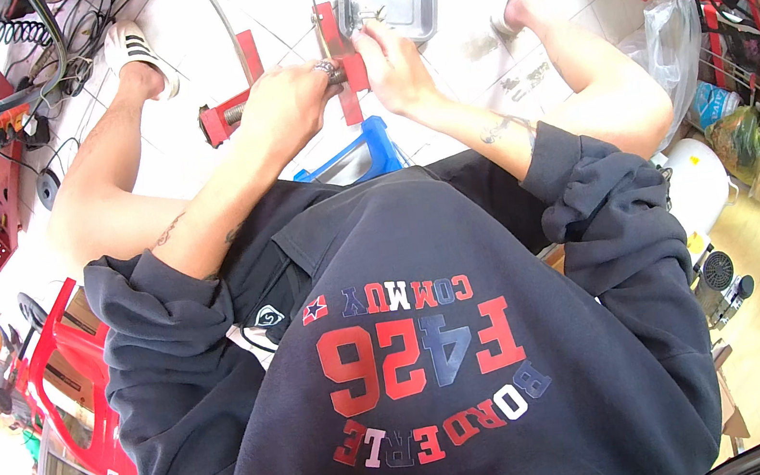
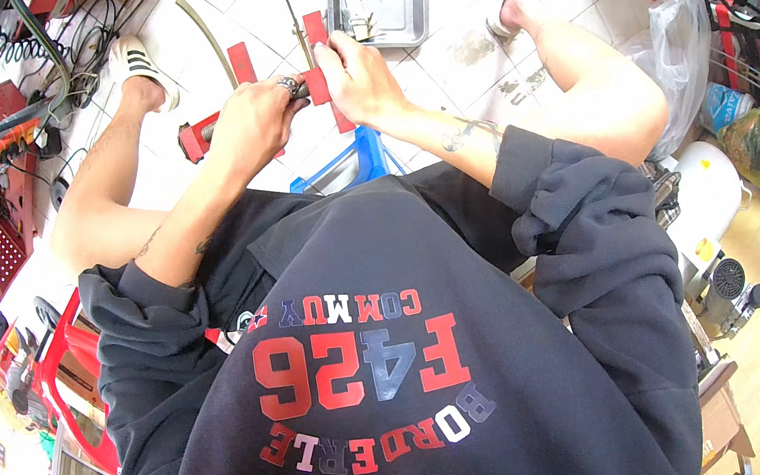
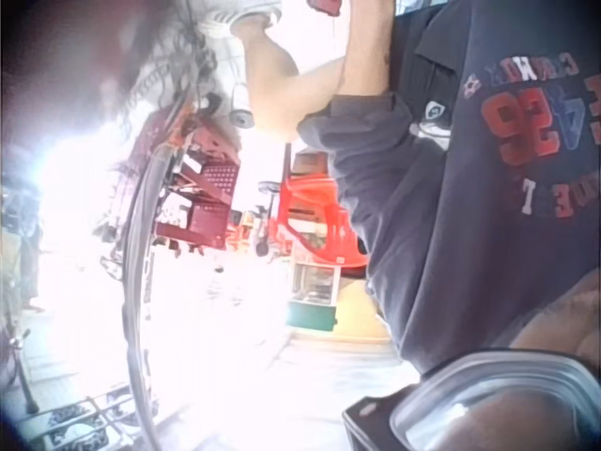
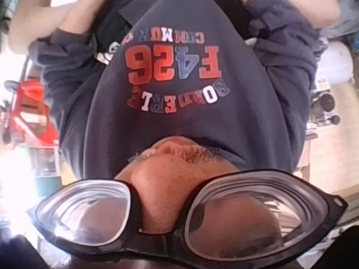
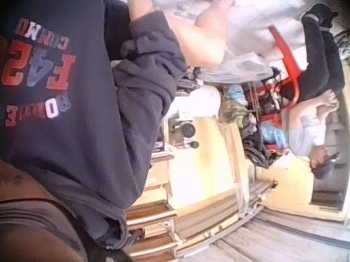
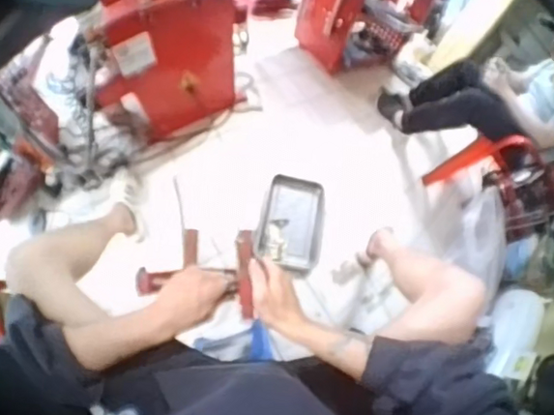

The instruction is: The person sits on the floor and uses a wrench to tighten a bolt on a metal bracket clamped in a red bench vise. They then remove the bracket, insert a bolt and nut, and tighten it by hand before placing the assembled part into a metal tray.

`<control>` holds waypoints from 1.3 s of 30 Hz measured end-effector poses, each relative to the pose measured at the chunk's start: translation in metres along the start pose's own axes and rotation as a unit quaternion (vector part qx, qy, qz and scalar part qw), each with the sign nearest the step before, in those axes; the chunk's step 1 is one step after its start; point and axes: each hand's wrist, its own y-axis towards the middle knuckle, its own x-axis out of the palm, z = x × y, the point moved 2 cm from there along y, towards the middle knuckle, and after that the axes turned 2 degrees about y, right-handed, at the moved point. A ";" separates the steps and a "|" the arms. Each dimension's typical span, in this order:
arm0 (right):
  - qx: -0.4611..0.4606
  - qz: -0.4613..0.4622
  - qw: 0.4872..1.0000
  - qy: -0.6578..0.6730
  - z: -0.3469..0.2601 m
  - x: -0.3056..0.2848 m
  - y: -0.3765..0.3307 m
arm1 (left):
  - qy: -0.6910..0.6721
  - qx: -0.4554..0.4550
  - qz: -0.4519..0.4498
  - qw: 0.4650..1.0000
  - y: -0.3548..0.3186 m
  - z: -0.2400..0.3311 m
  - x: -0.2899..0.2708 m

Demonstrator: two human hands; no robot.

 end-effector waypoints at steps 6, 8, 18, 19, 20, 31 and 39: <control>-0.122 0.034 0.992 0.010 0.009 -0.002 -0.003 | 0.031 0.005 0.104 0.994 -0.003 0.012 0.001; -0.134 0.033 0.990 0.031 0.009 -0.001 -0.001 | 0.032 0.021 0.135 0.990 -0.005 0.014 0.001; -0.026 -0.037 0.996 -0.072 0.036 0.003 0.008 | 0.081 0.027 -0.116 0.990 0.018 0.004 0.001; 0.053 -0.074 0.995 -0.030 0.032 0.002 0.008 | 0.033 0.020 -0.170 0.985 0.025 -0.003 -0.003; 0.133 -0.104 0.986 0.006 0.029 0.000 0.007 | -0.015 0.013 -0.223 0.975 0.030 -0.010 -0.003; 0.248 -0.202 0.948 -0.001 0.003 -0.019 0.014 | 0.015 0.010 -0.173 0.985 0.034 -0.006 -0.011; 0.234 -0.100 0.967 0.015 -0.022 -0.013 -0.003 | 0.006 0.013 -0.006 1.000 0.003 -0.001 -0.005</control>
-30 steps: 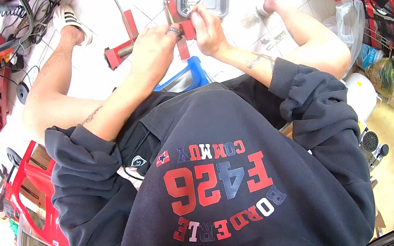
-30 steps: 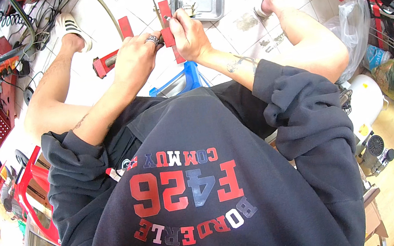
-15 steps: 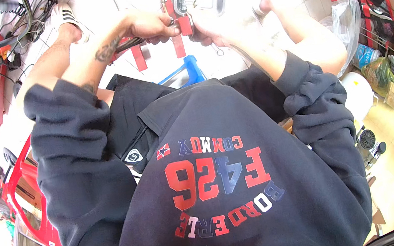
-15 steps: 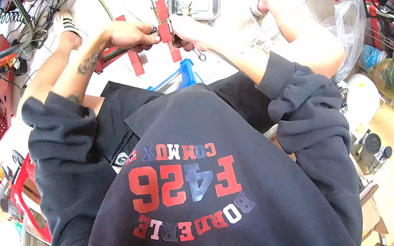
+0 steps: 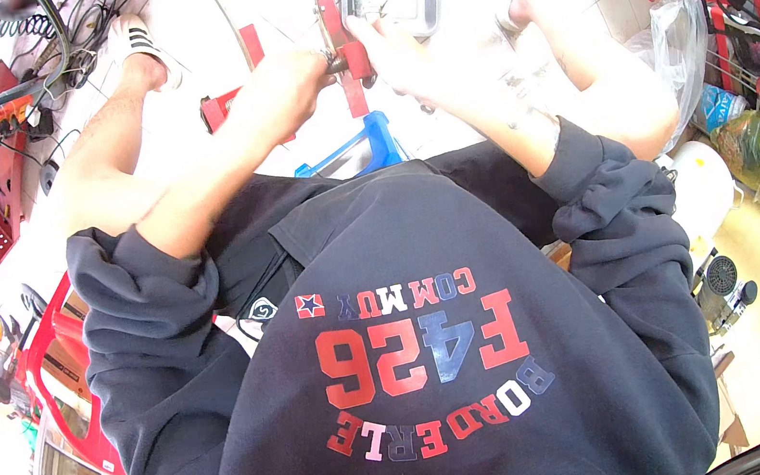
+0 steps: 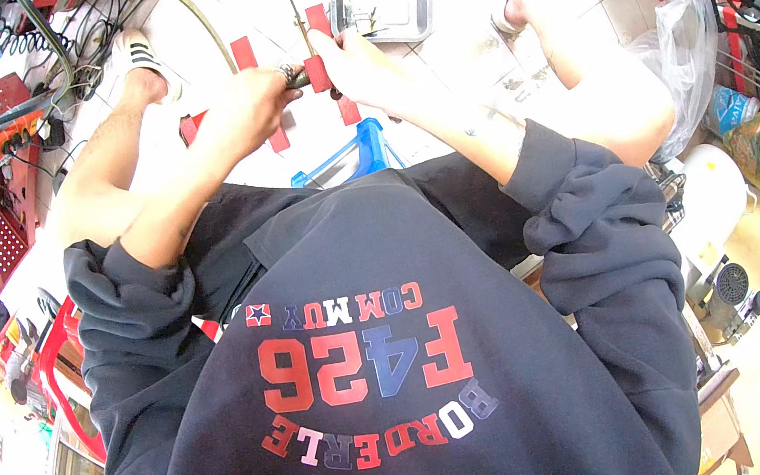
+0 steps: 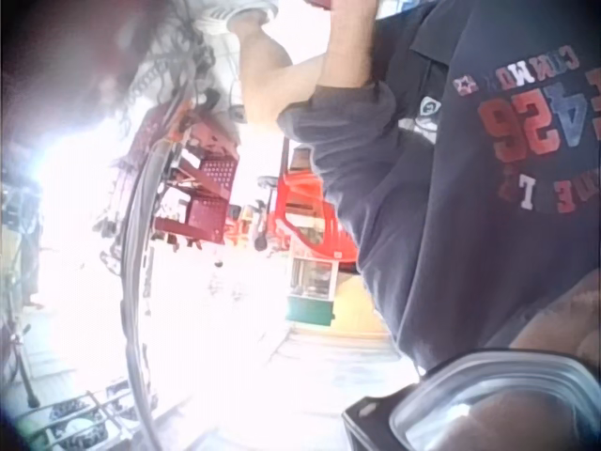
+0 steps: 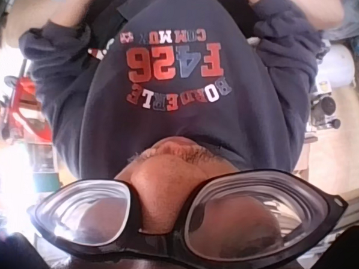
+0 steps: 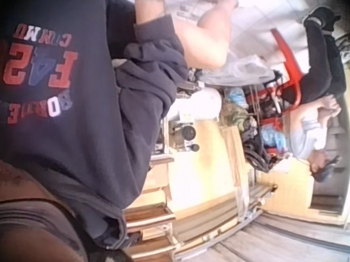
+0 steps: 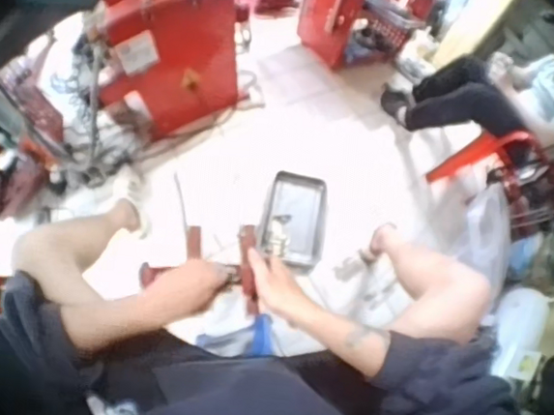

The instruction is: The person sits on the floor and uses a wrench to tighten a bolt on a metal bracket clamped in a red bench vise. They then remove the bracket, insert a bolt and nut, and tighten it by hand before placing the assembled part into a metal tray.

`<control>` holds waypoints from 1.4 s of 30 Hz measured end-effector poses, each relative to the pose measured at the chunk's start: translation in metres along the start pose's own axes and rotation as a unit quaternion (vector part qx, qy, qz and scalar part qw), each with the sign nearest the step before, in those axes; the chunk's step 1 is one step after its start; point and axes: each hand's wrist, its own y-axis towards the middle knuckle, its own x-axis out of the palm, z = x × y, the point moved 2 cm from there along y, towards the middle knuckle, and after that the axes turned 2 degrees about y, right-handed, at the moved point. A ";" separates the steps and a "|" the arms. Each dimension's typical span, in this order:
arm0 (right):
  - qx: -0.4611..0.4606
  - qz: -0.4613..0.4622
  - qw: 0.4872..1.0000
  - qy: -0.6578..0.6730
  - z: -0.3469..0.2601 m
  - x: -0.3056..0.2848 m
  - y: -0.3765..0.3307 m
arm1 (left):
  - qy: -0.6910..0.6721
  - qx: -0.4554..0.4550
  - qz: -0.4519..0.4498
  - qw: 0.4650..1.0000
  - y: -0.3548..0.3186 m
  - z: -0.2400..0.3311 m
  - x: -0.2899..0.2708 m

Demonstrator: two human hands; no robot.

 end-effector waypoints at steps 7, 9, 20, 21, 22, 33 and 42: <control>0.140 -0.147 0.976 0.083 0.013 -0.005 0.016 | -0.342 -0.070 -0.278 0.895 0.031 -0.035 -0.011; 0.056 -0.140 0.985 0.081 0.022 -0.006 0.020 | -0.326 -0.061 -0.303 0.893 0.033 -0.032 -0.017; 0.038 -0.132 0.988 0.064 0.029 0.006 0.033 | 0.069 -0.005 -0.080 0.994 0.002 0.008 -0.008; 0.038 -0.128 0.989 0.065 0.031 0.002 0.033 | 0.112 0.014 -0.031 0.993 -0.001 0.015 0.001; 0.031 -0.138 0.987 0.072 0.031 0.005 0.034 | 0.166 0.022 0.013 0.986 -0.008 0.016 0.010; 0.100 -0.201 0.972 0.068 0.033 0.002 0.044 | 0.037 -0.119 -0.008 0.992 0.018 0.010 0.022; 0.064 -0.082 0.994 0.028 0.005 0.001 0.009 | -0.110 -0.037 -0.329 0.937 0.051 -0.021 0.026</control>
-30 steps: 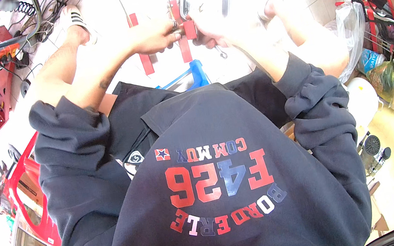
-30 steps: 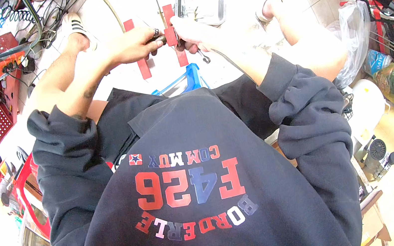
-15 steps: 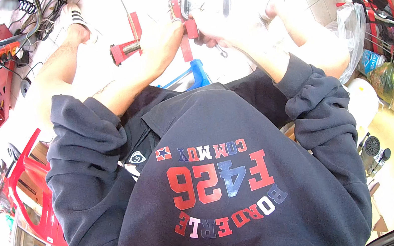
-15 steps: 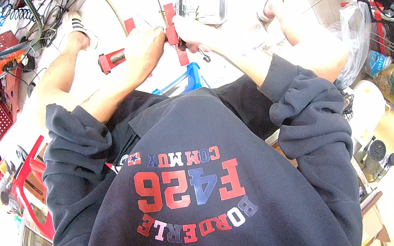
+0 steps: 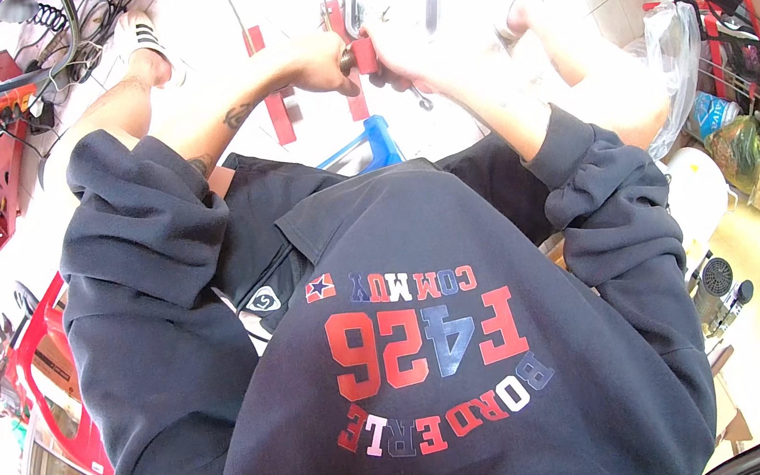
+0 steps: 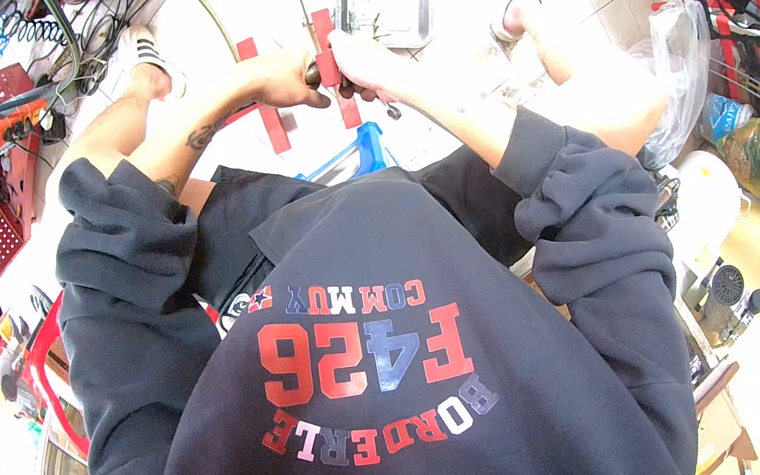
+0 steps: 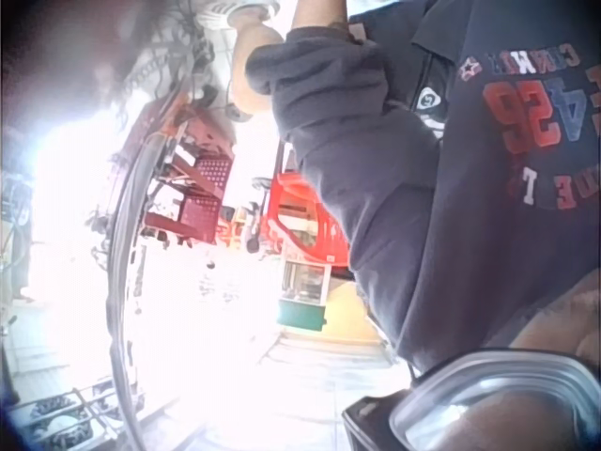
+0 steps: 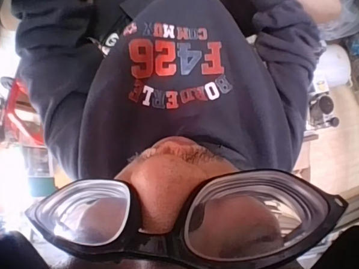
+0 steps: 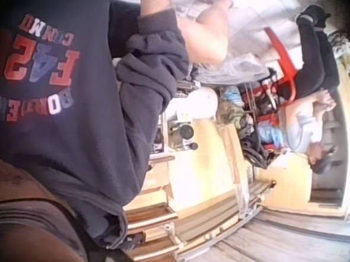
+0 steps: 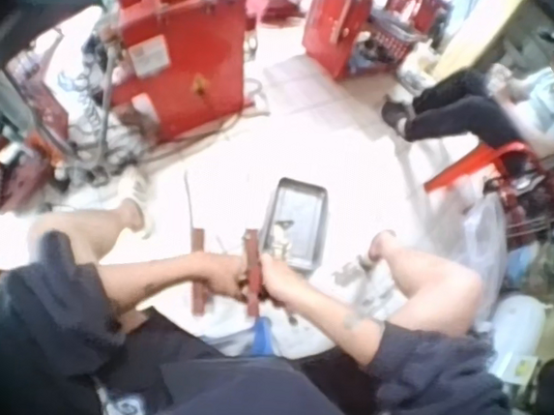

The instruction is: The person sits on the floor and uses a wrench to tighten a bolt on a metal bracket clamped in a red bench vise. They then remove the bracket, insert a bolt and nut, and tighten it by hand before placing the assembled part into a metal tray.

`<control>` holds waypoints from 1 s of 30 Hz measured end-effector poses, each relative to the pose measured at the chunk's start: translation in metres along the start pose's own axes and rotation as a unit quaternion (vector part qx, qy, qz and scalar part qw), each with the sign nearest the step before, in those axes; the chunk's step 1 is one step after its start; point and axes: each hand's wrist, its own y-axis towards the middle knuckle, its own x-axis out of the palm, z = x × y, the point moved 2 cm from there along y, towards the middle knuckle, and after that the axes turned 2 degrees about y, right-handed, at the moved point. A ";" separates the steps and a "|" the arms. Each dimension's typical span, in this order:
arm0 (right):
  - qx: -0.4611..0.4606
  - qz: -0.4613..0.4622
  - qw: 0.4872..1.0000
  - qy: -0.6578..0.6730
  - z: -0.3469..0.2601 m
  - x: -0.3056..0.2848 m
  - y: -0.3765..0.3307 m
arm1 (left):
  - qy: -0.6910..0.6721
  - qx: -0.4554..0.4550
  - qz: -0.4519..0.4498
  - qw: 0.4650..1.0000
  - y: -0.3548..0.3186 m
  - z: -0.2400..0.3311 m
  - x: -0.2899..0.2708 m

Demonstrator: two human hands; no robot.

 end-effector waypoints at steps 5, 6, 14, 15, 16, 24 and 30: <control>-0.180 0.105 0.971 -0.114 -0.004 -0.001 -0.009 | 0.069 -0.052 0.004 0.996 -0.004 0.022 -0.006; -0.284 0.141 0.936 -0.153 0.009 0.001 0.004 | 0.087 -0.066 0.120 0.987 -0.012 0.024 0.000; -0.260 0.073 0.948 0.171 0.035 0.001 0.028 | 0.166 -0.058 0.404 0.897 -0.030 0.028 0.034; -0.275 0.100 0.954 0.059 0.035 -0.007 0.027 | 0.157 -0.064 0.408 0.897 -0.032 0.029 0.031; -0.288 0.127 0.948 -0.053 0.036 -0.018 0.025 | 0.122 -0.065 0.363 0.921 -0.033 0.027 0.026; -0.050 -0.187 0.934 0.299 -0.030 -0.032 -0.044 | -0.112 0.017 0.084 0.990 -0.054 0.033 -0.031; -0.074 -0.293 0.894 0.331 -0.081 -0.039 -0.104 | -0.049 0.015 0.163 0.985 -0.034 0.010 -0.015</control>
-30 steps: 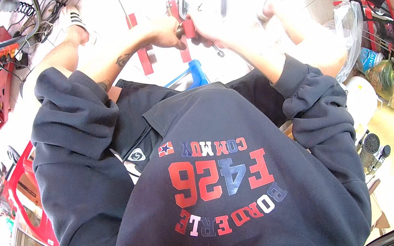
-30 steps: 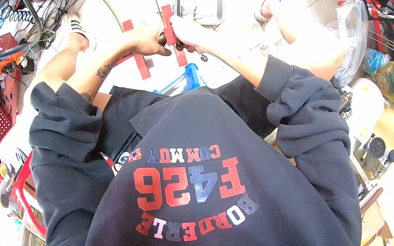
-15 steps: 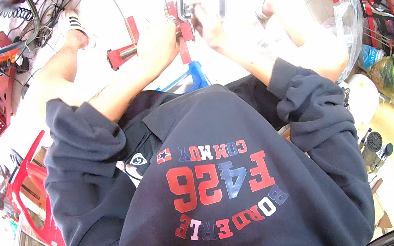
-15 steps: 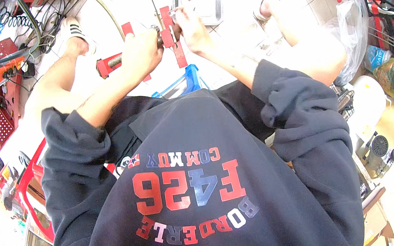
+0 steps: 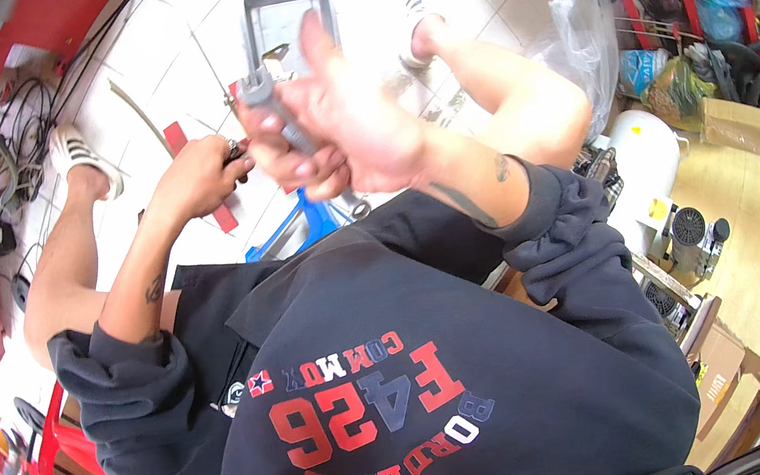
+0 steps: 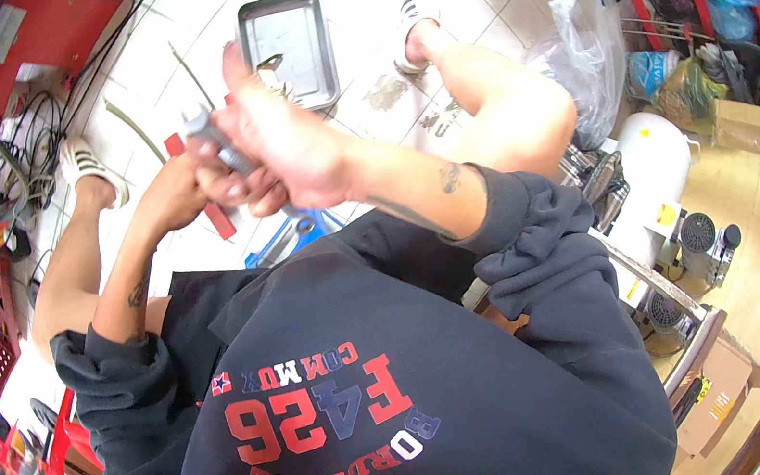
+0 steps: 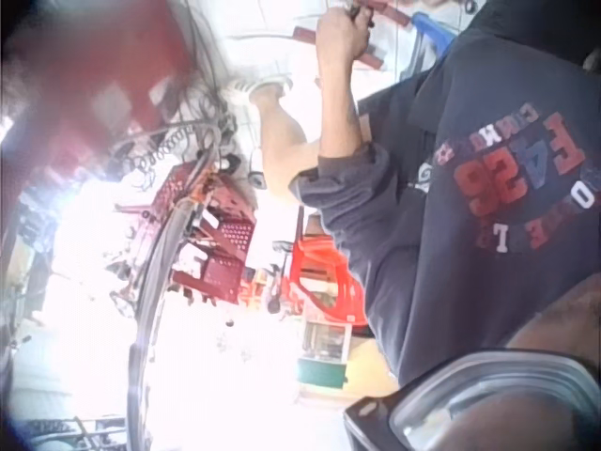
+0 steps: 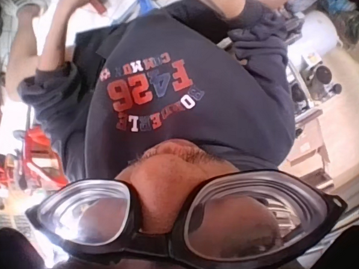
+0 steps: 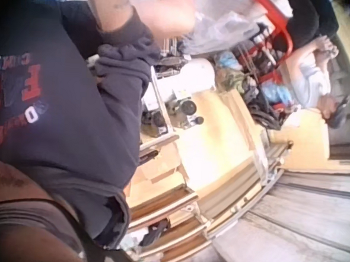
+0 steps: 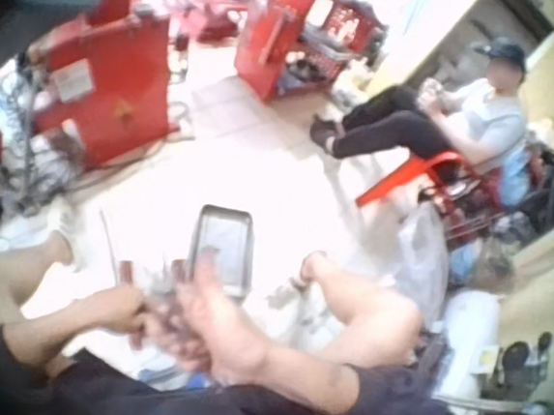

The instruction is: The person sits on the floor and uses a wrench to tighten a bolt on a metal bracket clamped in a red bench vise. They then remove the bracket, insert a bolt and nut, and tighten it by hand before placing the assembled part into a metal tray.

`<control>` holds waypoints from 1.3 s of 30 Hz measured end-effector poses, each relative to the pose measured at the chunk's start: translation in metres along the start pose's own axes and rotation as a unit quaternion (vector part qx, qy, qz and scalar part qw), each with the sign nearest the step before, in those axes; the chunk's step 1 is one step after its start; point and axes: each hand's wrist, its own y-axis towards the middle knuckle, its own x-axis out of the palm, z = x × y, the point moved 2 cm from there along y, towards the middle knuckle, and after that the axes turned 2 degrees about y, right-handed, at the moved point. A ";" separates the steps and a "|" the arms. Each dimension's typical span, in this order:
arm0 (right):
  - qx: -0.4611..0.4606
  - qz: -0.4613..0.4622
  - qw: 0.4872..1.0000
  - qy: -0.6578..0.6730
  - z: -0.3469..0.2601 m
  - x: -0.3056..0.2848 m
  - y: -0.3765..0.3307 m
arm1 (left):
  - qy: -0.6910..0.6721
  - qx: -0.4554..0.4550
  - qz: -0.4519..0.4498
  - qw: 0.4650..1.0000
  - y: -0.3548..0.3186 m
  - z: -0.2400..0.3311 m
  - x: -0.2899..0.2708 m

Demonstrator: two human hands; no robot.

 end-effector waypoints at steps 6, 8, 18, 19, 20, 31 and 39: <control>-0.017 0.040 0.996 -0.079 -0.006 0.028 -0.014 | -0.076 0.020 0.131 0.988 -0.021 0.031 0.006; -0.043 0.050 0.993 -0.096 -0.004 0.029 -0.016 | -0.137 -0.032 0.106 0.984 -0.026 0.025 0.016; -0.053 -0.008 0.995 -0.085 -0.008 0.035 -0.024 | -0.038 0.016 0.238 0.970 -0.036 0.038 0.021; -0.077 0.021 0.987 -0.136 -0.010 0.033 -0.023 | -0.076 -0.012 0.200 0.977 -0.033 0.031 0.020; -0.101 0.048 0.976 -0.187 -0.014 0.030 -0.020 | -0.023 0.004 0.175 0.984 -0.025 0.022 0.015; 0.028 0.357 0.862 -0.358 0.103 -0.110 0.085 | -0.067 -0.067 -0.115 0.989 -0.007 0.002 -0.006; 0.060 0.336 0.858 -0.384 0.087 -0.100 0.082 | 0.057 -0.035 -0.025 0.997 -0.015 0.004 0.007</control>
